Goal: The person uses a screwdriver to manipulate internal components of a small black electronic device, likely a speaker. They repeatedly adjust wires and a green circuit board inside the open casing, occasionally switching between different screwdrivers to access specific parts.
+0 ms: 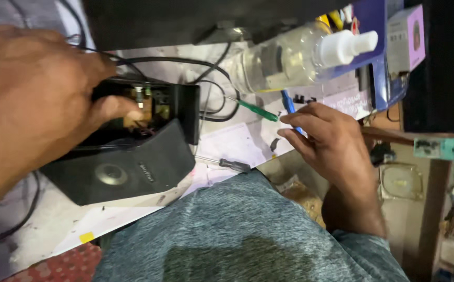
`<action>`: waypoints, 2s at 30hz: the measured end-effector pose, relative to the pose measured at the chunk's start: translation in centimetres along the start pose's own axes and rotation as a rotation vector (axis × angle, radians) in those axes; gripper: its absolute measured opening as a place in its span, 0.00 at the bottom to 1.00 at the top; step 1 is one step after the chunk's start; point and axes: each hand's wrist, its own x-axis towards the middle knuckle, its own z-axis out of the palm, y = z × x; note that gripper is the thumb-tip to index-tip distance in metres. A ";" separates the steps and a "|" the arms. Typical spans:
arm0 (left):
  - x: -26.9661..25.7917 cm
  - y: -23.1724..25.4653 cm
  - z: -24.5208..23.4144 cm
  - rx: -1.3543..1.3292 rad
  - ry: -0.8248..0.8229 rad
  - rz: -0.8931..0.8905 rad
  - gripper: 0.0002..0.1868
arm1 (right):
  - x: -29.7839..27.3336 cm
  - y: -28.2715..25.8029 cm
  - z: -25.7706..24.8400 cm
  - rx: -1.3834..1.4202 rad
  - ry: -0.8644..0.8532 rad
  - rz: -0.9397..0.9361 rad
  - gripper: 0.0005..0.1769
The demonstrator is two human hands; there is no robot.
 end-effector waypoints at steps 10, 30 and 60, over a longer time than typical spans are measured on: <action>-0.1 0.0 2.0 -0.038 0.043 0.007 0.27 | -0.3 -1.6 4.0 0.271 -0.126 -0.298 0.20; -1.3 -0.5 -1.8 -0.253 0.267 0.079 0.20 | 5.1 -1.4 4.6 0.008 0.084 -0.768 0.12; -1.2 -0.6 -2.0 -0.295 0.284 0.076 0.20 | 7.1 -8.2 6.0 0.379 0.478 -0.581 0.21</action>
